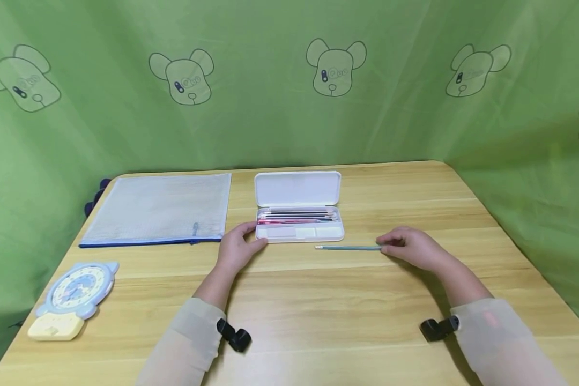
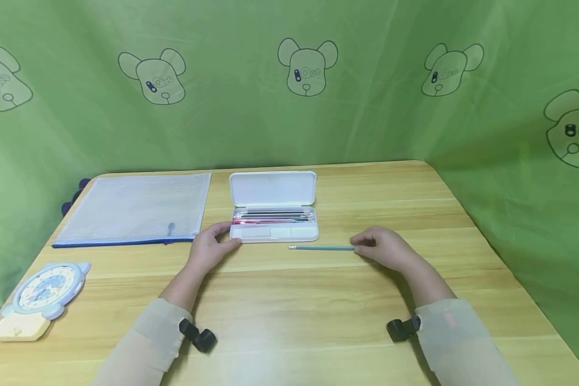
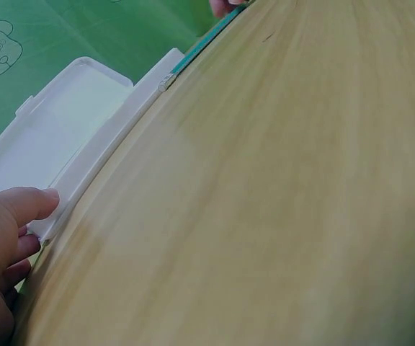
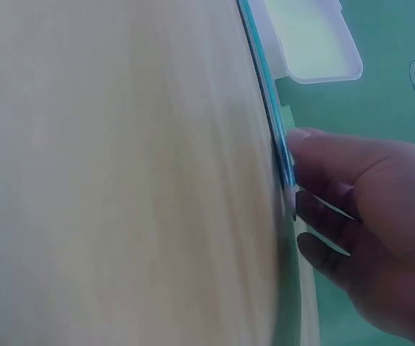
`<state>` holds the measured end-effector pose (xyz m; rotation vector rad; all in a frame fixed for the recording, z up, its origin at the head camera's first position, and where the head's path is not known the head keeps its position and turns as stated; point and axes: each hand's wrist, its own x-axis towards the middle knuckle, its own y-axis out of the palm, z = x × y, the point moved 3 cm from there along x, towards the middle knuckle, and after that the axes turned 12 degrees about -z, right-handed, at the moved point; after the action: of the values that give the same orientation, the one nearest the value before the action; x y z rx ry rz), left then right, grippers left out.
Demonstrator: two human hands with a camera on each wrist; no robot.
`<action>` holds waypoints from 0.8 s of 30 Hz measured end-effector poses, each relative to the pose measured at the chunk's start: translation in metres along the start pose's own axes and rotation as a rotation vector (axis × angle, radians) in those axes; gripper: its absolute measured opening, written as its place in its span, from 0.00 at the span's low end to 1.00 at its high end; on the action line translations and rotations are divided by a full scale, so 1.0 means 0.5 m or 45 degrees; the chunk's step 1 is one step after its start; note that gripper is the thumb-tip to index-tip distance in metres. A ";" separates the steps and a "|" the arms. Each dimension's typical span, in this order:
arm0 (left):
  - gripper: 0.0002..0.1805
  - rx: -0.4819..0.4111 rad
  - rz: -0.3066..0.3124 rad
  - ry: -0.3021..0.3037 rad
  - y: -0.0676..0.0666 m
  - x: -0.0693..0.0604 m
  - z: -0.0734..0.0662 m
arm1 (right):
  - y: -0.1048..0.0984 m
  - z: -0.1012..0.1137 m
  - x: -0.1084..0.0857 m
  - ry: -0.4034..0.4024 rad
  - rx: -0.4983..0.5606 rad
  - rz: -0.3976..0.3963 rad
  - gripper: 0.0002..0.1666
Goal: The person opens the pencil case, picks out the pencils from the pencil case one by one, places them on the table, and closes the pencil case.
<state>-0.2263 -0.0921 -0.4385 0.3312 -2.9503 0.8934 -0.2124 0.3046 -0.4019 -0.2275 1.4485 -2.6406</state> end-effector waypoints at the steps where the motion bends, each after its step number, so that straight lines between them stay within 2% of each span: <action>1: 0.30 0.003 0.000 0.002 0.000 0.000 0.000 | 0.000 0.003 0.002 0.011 0.011 -0.009 0.17; 5: 0.30 0.006 0.005 0.001 0.000 0.000 -0.001 | 0.003 0.022 0.020 0.032 0.059 -0.053 0.19; 12: 0.30 0.004 0.005 -0.011 -0.001 0.000 -0.001 | 0.030 0.070 0.081 -0.023 0.139 -0.129 0.17; 20: 0.30 -0.002 0.004 -0.013 -0.001 -0.001 -0.001 | 0.075 0.131 0.149 0.000 0.241 -0.070 0.17; 24: 0.29 -0.001 0.002 -0.010 -0.001 -0.002 -0.002 | 0.096 0.152 0.175 0.011 0.232 -0.032 0.16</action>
<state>-0.2253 -0.0918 -0.4373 0.3333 -2.9579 0.8936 -0.2825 0.2008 -0.3958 -0.2174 1.2052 -2.7749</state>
